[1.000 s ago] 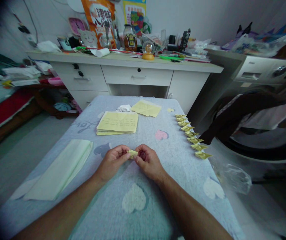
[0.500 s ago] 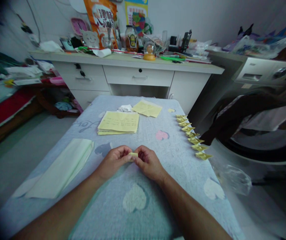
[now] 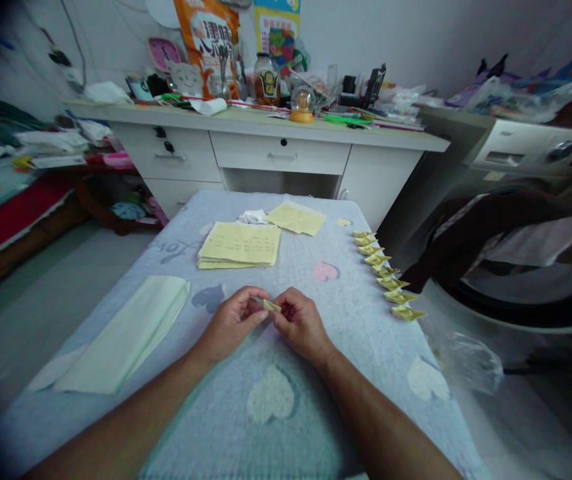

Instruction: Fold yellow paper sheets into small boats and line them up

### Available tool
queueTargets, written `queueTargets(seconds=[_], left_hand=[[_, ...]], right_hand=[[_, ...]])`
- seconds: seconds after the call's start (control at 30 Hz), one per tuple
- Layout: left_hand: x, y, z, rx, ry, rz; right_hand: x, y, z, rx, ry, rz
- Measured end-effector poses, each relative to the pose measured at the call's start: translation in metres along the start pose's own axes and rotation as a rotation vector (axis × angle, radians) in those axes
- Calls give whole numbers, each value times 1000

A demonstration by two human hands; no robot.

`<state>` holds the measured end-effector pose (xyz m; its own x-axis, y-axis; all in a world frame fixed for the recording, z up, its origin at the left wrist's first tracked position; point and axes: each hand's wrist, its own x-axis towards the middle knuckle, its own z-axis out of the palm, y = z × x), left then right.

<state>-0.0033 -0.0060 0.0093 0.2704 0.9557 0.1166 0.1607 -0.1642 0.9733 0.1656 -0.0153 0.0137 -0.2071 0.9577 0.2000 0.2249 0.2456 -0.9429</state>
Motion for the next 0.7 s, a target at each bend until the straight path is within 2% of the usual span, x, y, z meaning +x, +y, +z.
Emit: queueTargets(seconds=[0.13,0.23,0.4,0.7], left_hand=[[-1,2,0,234,0,155],[1,0,-1,330,8,225],[5,-6,1,366,13,293],[3,-12,0,651,-55,316]], right_hand=[[0,2,-2,-338,-11,-204],[1,8,-2,-522,-9,-289],[4,15,-1,-651,4,-296],[5,19,-3,-706,-136,-257]])
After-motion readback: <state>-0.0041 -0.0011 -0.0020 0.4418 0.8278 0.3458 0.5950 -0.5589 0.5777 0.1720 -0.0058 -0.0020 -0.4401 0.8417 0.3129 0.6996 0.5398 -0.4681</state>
